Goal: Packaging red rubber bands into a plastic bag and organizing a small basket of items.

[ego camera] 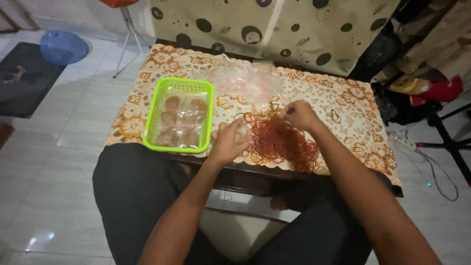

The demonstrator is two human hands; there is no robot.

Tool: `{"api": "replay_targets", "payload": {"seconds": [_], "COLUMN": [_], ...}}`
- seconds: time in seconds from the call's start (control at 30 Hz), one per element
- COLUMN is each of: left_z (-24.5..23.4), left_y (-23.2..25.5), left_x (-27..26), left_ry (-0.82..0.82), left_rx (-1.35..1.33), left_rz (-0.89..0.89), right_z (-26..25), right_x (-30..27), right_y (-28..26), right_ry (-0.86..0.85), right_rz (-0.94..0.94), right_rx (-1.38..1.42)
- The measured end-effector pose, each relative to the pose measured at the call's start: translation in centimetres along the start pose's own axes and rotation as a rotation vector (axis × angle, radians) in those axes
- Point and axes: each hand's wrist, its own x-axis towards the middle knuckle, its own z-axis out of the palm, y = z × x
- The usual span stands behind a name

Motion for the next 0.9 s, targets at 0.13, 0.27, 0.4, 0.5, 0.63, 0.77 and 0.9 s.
{"api": "replay_targets", "payload": {"seconds": [0.13, 0.27, 0.4, 0.5, 0.63, 0.77, 0.9], "left_z": [-0.3, -1.4, -1.5, -1.4, -1.8, -1.6, -0.9], "left_y": [-0.5, 0.4, 0.0, 0.1, 0.9, 1.6, 1.7], "left_x": [-0.1, -0.4, -0.5, -0.4, -0.5, -0.5, -0.1], "left_ry": [0.031, 0.041, 0.06, 0.05, 0.037, 0.031, 0.003], "left_rx": [0.033, 0.023, 0.0, 0.009, 0.019, 0.036, -0.007], "left_rz": [0.017, 0.028, 0.059, 0.064, 0.07, 0.068, 0.071], "right_z": [1.6, 2.3, 2.1, 2.6, 2.0, 1.1, -1.6], "right_x": [-1.8, -3.5, -4.5, -4.3, -4.6, -5.2, -7.5], "right_y": [-2.9, -4.4, -5.2, -4.5, -4.7, -5.0, -8.3], "right_ry": [0.049, 0.038, 0.062, 0.126, 0.156, 0.174, 0.233], "right_rz": [-0.031, -0.071, -0.13, -0.135, -0.113, -0.083, -0.155], "right_rx": [0.106, 0.061, 0.114, 0.157, 0.262, 0.372, 0.454]}}
